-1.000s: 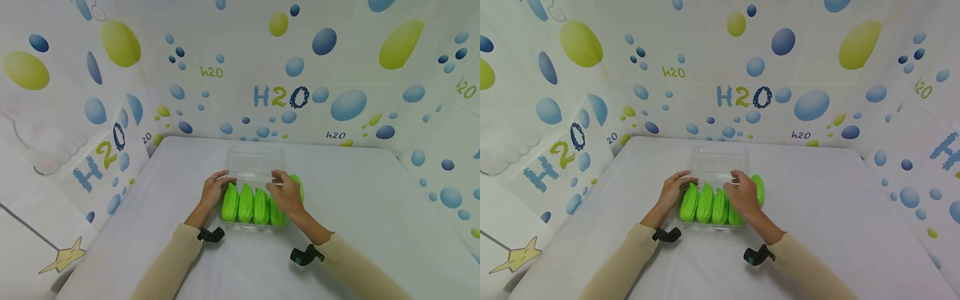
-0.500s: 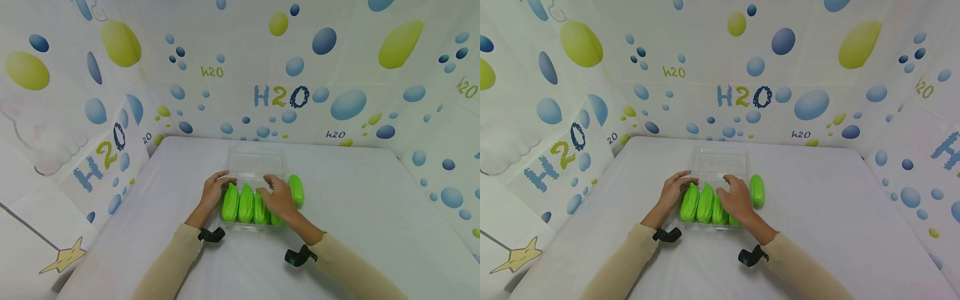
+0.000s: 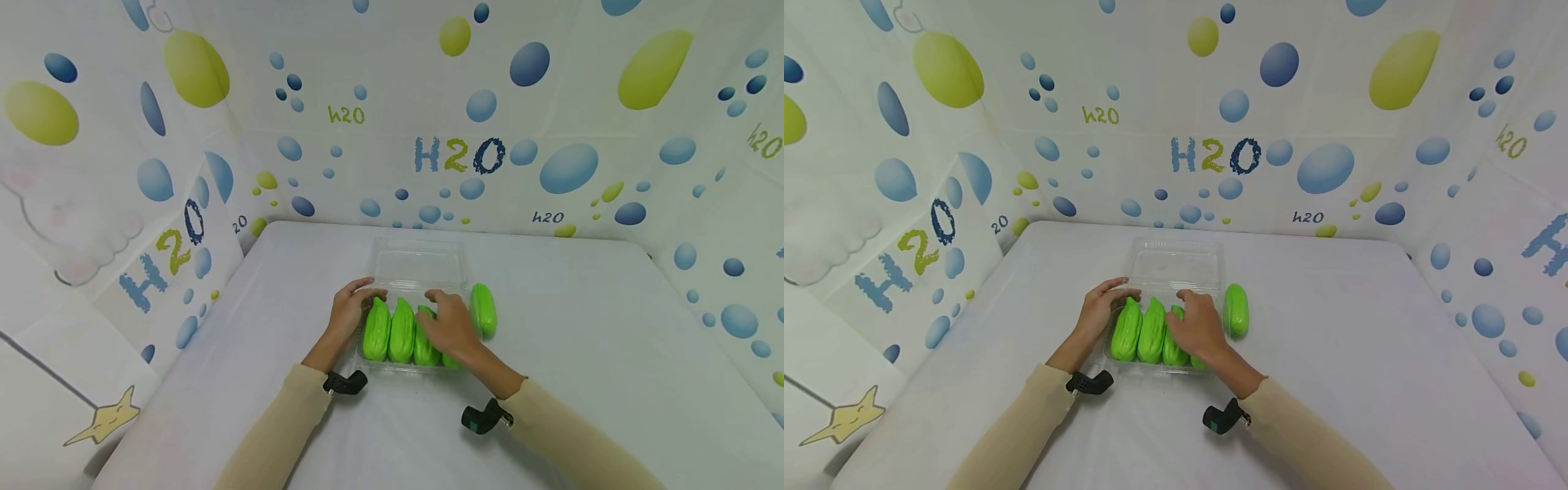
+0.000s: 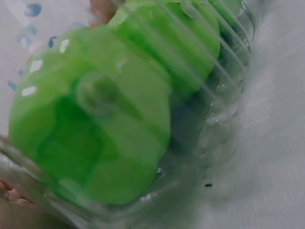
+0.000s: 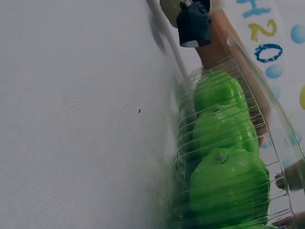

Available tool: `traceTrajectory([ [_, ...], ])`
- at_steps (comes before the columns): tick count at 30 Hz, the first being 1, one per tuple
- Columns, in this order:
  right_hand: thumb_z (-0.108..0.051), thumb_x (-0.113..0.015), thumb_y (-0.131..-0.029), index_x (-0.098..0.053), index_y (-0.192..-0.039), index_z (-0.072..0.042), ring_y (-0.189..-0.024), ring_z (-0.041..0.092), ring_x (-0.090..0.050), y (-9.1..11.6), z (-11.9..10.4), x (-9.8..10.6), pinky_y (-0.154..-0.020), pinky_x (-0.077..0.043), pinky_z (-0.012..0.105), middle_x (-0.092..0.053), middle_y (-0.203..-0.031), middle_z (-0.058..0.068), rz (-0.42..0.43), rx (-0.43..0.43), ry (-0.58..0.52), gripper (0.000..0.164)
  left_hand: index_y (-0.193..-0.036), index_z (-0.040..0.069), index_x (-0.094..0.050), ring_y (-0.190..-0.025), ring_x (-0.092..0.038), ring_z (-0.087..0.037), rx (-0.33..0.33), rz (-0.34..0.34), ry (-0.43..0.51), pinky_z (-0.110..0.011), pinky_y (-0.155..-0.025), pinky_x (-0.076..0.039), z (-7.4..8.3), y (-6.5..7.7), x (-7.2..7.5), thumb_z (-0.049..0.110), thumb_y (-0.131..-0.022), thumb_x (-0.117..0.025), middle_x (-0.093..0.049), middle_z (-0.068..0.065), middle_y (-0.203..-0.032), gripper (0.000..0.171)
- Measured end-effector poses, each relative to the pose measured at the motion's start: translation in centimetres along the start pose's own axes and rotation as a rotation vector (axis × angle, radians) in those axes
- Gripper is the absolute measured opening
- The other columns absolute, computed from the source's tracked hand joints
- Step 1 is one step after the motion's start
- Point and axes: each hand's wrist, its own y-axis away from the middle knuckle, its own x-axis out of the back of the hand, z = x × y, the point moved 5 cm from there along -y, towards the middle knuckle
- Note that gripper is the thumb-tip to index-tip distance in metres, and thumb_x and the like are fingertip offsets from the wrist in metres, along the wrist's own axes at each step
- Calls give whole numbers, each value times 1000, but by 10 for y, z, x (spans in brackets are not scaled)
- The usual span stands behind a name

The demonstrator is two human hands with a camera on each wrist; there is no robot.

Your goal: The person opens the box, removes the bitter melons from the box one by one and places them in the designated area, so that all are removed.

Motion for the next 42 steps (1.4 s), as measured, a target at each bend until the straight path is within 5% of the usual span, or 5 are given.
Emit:
traceTrajectory([
  [16,-31,-57,-96,-54,-141,7,-135,39,-47,1,0,-9,-101,-48,54,-61,-134,25,-147,-61,222,59,-141,2,-54,-109,-68,-28,4,-2,6,-34,-97,-50,0,0,0,16,-104,-51,-76,-13,-111,39],
  [21,-29,-53,-99,-67,-110,4,-126,41,-53,2,-4,-13,-92,-53,53,-70,-102,20,-170,17,331,37,-141,1,-54,-108,-68,-27,1,9,11,-36,-99,-49,1,1,2,16,-104,-51,-75,-14,-111,40],
  [25,-27,-49,-102,-61,-89,-4,-118,42,-56,3,-9,-14,-91,-53,50,-64,-76,13,-193,72,423,29,-142,2,-53,-110,-68,-27,0,7,-3,-40,-103,-48,0,1,1,17,-104,-50,-76,-13,-112,40],
  [31,-27,-43,-105,-61,-96,-4,-112,40,-56,5,-8,-16,-96,-48,46,-63,-77,12,-209,99,510,31,-142,2,-53,-112,-67,-28,1,1,-7,-42,-105,-47,1,2,-2,18,-104,-50,-75,-12,-113,41],
  [42,-28,-43,-107,-58,-128,5,-112,39,-55,8,-7,-17,-93,-49,46,-65,-108,24,-210,112,540,42,-142,2,-53,-111,-68,-27,-3,-3,11,-32,-97,-51,1,2,-1,16,-105,-50,-75,-14,-114,40],
])
